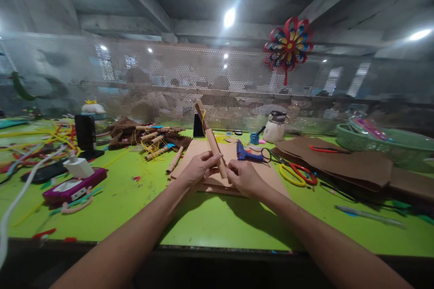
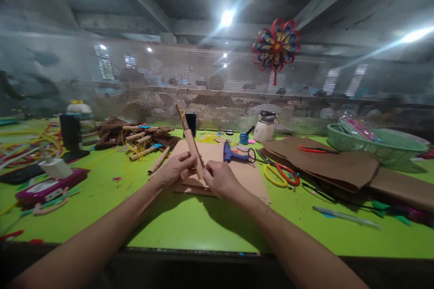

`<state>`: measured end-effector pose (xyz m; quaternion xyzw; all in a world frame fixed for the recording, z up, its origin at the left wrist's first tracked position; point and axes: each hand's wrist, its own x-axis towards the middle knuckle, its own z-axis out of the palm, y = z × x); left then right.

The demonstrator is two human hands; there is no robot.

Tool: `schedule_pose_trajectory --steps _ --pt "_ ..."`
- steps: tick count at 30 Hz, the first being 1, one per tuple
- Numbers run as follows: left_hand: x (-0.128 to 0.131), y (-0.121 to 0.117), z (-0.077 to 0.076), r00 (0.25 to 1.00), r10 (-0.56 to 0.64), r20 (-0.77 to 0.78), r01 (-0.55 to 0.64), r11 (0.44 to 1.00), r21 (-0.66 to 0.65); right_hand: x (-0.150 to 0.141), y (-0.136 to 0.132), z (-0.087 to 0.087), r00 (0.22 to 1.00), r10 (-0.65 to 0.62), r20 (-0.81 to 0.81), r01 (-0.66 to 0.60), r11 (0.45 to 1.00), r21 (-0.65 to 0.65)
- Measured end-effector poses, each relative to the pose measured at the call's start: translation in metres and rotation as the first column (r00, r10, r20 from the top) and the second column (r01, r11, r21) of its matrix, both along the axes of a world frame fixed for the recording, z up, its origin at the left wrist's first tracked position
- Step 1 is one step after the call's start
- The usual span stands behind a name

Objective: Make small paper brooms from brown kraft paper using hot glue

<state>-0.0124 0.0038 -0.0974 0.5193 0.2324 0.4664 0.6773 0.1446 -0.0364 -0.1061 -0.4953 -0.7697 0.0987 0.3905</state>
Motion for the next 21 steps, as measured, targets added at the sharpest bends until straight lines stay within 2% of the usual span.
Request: schedule_pose_trajectory --steps 2,5,10,14,18,21 --pt "0.0 -0.001 0.0 1.0 0.019 -0.008 -0.019 1.0 -0.004 0.001 0.0 0.001 1.0 -0.014 0.021 0.014 1.0 0.003" --pt "0.001 0.0 0.0 0.999 0.046 -0.011 -0.046 0.999 -0.003 0.002 -0.002 0.004 0.999 0.017 -0.031 -0.02 0.996 -0.087" --pt "0.002 0.003 -0.002 0.996 0.085 -0.018 -0.085 0.996 0.039 -0.002 -0.006 0.01 0.972 0.073 -0.223 -0.133 0.954 -0.27" --pt "0.001 0.003 -0.002 0.996 0.074 -0.039 -0.072 0.996 0.055 -0.005 -0.007 0.011 0.932 0.069 -0.357 -0.201 0.915 -0.349" --pt "-0.001 0.003 -0.002 0.995 0.091 -0.045 -0.088 0.994 0.064 -0.005 -0.005 0.007 0.856 0.099 -0.507 -0.317 0.876 -0.363" --pt "-0.001 0.002 0.0 0.995 0.091 -0.027 -0.089 0.993 0.072 -0.004 -0.004 0.005 0.745 0.079 -0.662 -0.442 0.802 -0.402"
